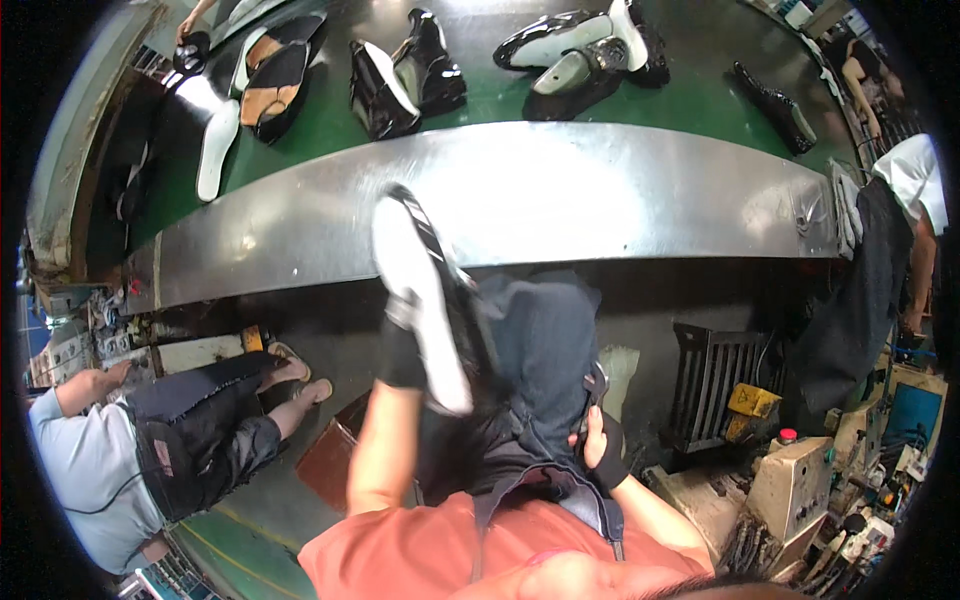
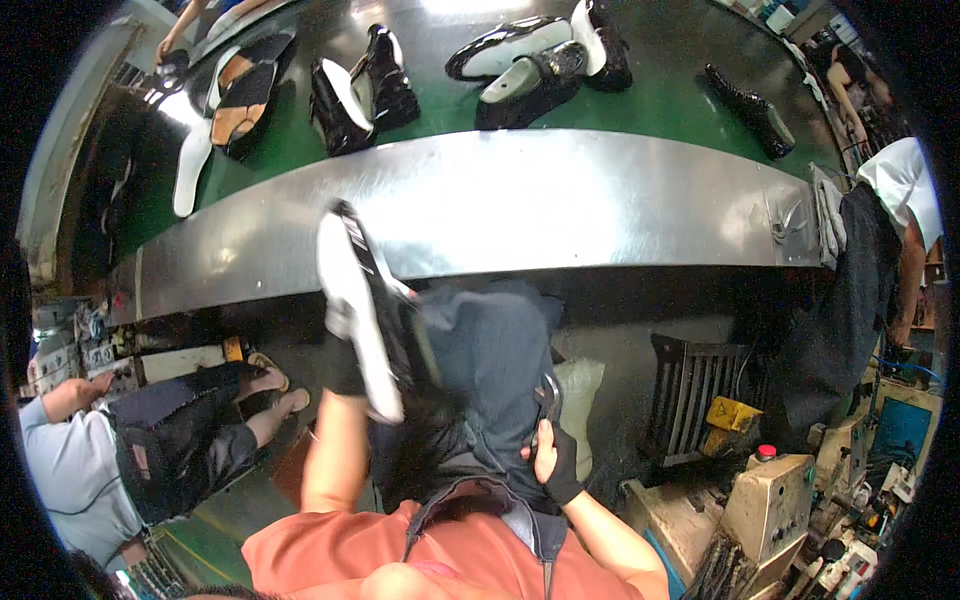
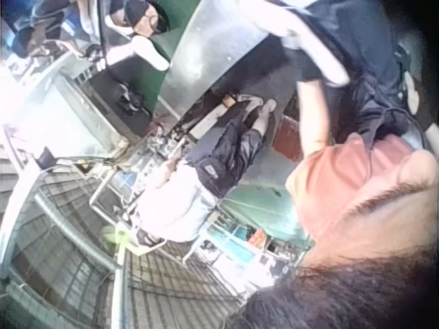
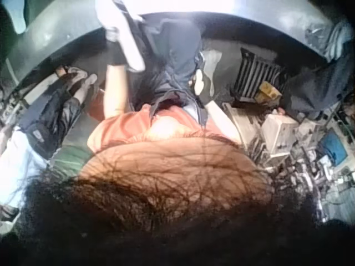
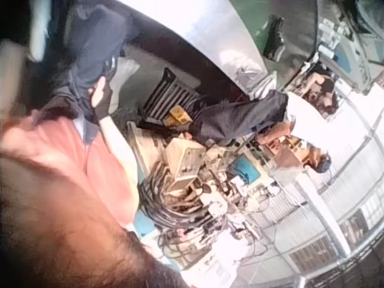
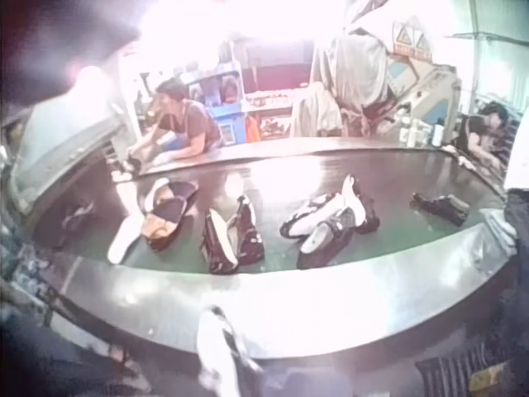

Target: The person uses pliers to trim excess material from the white soles of black shoes. They repeatedly pick up shoes from a conveyor belt, hold them on their lap, and scrape the sole edges with the tool before placing them back on the belt.

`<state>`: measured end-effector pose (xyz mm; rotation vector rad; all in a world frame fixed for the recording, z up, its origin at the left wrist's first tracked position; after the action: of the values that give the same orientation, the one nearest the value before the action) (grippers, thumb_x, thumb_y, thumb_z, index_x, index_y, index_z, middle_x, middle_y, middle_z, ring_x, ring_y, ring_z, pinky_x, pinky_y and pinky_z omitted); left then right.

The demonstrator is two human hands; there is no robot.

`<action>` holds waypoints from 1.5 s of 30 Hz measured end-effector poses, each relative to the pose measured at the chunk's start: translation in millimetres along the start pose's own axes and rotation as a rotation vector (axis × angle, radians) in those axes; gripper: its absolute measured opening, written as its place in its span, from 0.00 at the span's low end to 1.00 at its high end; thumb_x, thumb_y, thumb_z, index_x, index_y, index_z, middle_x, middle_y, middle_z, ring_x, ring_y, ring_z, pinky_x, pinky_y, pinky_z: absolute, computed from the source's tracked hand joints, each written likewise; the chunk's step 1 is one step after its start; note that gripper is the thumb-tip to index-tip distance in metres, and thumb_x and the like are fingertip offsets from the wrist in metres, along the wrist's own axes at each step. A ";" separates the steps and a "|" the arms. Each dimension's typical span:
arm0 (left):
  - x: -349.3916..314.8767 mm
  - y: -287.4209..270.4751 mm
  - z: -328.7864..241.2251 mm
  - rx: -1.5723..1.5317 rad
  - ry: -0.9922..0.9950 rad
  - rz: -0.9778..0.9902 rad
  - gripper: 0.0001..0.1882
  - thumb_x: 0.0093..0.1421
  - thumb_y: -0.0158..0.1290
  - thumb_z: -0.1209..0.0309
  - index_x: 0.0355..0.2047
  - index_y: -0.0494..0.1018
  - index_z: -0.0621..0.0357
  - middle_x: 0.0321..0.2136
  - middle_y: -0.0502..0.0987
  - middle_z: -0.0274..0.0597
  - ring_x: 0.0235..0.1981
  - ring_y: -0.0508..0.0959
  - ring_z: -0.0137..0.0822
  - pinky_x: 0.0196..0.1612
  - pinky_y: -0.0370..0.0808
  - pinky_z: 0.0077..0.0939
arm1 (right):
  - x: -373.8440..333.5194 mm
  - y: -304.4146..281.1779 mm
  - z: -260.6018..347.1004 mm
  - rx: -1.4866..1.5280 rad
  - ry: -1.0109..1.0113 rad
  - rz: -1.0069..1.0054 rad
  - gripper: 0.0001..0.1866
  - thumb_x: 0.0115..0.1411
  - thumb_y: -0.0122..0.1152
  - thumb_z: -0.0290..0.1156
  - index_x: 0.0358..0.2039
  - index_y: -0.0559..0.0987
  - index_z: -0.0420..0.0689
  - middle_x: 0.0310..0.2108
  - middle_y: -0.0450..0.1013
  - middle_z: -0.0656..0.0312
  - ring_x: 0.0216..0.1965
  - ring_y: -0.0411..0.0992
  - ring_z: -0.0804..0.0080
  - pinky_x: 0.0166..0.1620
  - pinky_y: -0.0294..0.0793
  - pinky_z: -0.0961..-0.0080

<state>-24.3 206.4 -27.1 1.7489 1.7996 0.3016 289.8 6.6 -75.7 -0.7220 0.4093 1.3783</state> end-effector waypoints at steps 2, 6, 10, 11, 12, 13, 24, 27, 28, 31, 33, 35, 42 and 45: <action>55.9 -0.5 -81.9 -0.100 -0.075 0.107 0.30 0.63 0.47 0.47 0.52 0.65 0.61 0.36 0.76 0.46 0.35 0.78 0.36 0.38 0.77 0.29 | 3.0 -3.6 19.7 0.012 0.008 0.051 0.29 0.69 0.37 0.55 0.26 0.71 0.42 0.17 0.68 0.64 0.18 0.72 0.75 0.23 0.69 0.76; 203.3 -69.1 -230.6 0.476 0.031 -0.028 0.19 0.63 0.51 0.54 0.46 0.71 0.55 0.31 0.78 0.36 0.31 0.79 0.35 0.33 0.77 0.30 | 15.9 -8.3 44.6 0.032 -0.042 0.083 0.26 0.69 0.42 0.48 0.22 0.68 0.39 0.15 0.65 0.63 0.18 0.73 0.73 0.22 0.68 0.74; 308.5 -95.9 -306.3 1.367 0.318 -0.248 0.19 0.59 0.54 0.68 0.50 0.71 0.57 0.37 0.79 0.40 0.34 0.79 0.33 0.37 0.76 0.28 | 22.9 -3.2 53.5 0.088 -0.017 0.173 0.26 0.69 0.43 0.48 0.26 0.72 0.35 0.18 0.68 0.60 0.20 0.75 0.71 0.24 0.70 0.74; 327.1 -32.0 -256.2 1.200 0.417 -0.092 0.18 0.58 0.52 0.72 0.50 0.72 0.59 0.38 0.79 0.41 0.35 0.78 0.32 0.39 0.76 0.27 | 26.1 -5.0 41.1 0.096 -0.012 0.146 0.27 0.69 0.43 0.48 0.26 0.73 0.34 0.19 0.69 0.59 0.21 0.75 0.72 0.25 0.70 0.74; 320.3 67.1 -198.8 1.026 0.509 0.053 0.18 0.57 0.50 0.75 0.49 0.72 0.61 0.40 0.79 0.42 0.35 0.78 0.31 0.41 0.75 0.25 | 23.6 -6.3 35.9 0.103 0.005 0.130 0.27 0.69 0.43 0.48 0.26 0.72 0.34 0.19 0.69 0.59 0.21 0.75 0.71 0.25 0.71 0.74; 302.9 120.8 -156.5 0.943 0.544 0.240 0.19 0.55 0.54 0.75 0.49 0.72 0.60 0.41 0.79 0.44 0.39 0.77 0.33 0.44 0.75 0.28 | 24.5 -5.4 35.5 0.107 -0.001 0.143 0.27 0.69 0.42 0.48 0.26 0.72 0.34 0.19 0.69 0.59 0.21 0.75 0.71 0.25 0.71 0.74; 372.3 285.8 26.7 2.023 1.180 0.174 0.36 0.51 0.54 0.60 0.60 0.59 0.54 0.52 0.66 0.51 0.57 0.62 0.52 0.63 0.52 0.54 | 22.1 -21.8 57.9 0.017 -0.023 0.199 0.26 0.69 0.41 0.48 0.28 0.74 0.37 0.20 0.69 0.57 0.23 0.76 0.69 0.28 0.74 0.72; 416.5 245.8 17.9 2.113 1.112 0.078 0.35 0.56 0.47 0.61 0.64 0.54 0.47 0.54 0.66 0.51 0.54 0.67 0.51 0.59 0.58 0.56 | 20.9 -31.2 66.4 -0.013 -0.057 0.223 0.25 0.69 0.40 0.49 0.31 0.74 0.38 0.23 0.69 0.59 0.24 0.74 0.72 0.29 0.76 0.74; 434.0 232.8 7.3 2.183 1.071 -0.002 0.34 0.58 0.45 0.62 0.66 0.52 0.44 0.56 0.65 0.51 0.53 0.68 0.52 0.57 0.59 0.57 | 20.9 -35.0 69.0 -0.015 -0.067 0.243 0.25 0.69 0.40 0.49 0.33 0.74 0.39 0.24 0.69 0.60 0.24 0.73 0.74 0.30 0.76 0.75; 484.7 207.3 -39.4 2.194 0.921 -0.113 0.29 0.63 0.41 0.58 0.65 0.58 0.46 0.62 0.62 0.48 0.56 0.70 0.50 0.61 0.60 0.47 | 25.5 -43.7 77.9 0.007 -0.087 0.275 0.25 0.69 0.40 0.50 0.33 0.74 0.40 0.24 0.69 0.61 0.24 0.73 0.74 0.30 0.76 0.75; 509.9 247.9 -18.5 2.265 0.437 0.316 0.33 0.61 0.46 0.51 0.63 0.59 0.51 0.61 0.64 0.50 0.58 0.68 0.50 0.62 0.60 0.43 | 34.6 -50.2 77.4 0.041 -0.064 0.264 0.25 0.69 0.40 0.50 0.33 0.74 0.40 0.24 0.69 0.61 0.24 0.73 0.74 0.30 0.76 0.75; 443.2 346.2 17.3 2.131 -0.248 0.465 0.39 0.56 0.54 0.47 0.63 0.58 0.54 0.60 0.62 0.55 0.60 0.65 0.52 0.62 0.61 0.44 | 38.5 -56.2 77.2 0.083 -0.041 0.218 0.24 0.69 0.40 0.50 0.34 0.74 0.40 0.24 0.69 0.62 0.25 0.72 0.74 0.30 0.76 0.75; 419.1 374.5 76.1 1.491 0.543 -0.444 0.49 0.49 0.60 0.51 0.64 0.48 0.56 0.60 0.55 0.60 0.56 0.63 0.59 0.55 0.67 0.47 | 29.7 -50.1 85.5 0.108 -0.048 0.237 0.24 0.68 0.40 0.51 0.34 0.74 0.42 0.24 0.69 0.63 0.25 0.71 0.74 0.29 0.75 0.75; 435.9 353.4 51.5 1.633 0.760 -0.314 0.39 0.49 0.58 0.62 0.61 0.56 0.50 0.56 0.61 0.49 0.48 0.66 0.52 0.54 0.65 0.47 | 29.4 -51.1 86.7 0.160 -0.062 0.197 0.24 0.68 0.40 0.51 0.35 0.74 0.43 0.24 0.69 0.64 0.25 0.71 0.75 0.29 0.75 0.75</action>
<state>319.8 650.9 14.1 2.3262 3.2689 -1.1207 332.1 85.3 -20.8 -0.5161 0.5464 1.5295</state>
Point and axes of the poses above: each hand's wrist, its own x-axis towards the middle knuckle, its own y-axis out of the palm, z = x × y, the point moved 5 cm from there along x, towards the middle knuckle
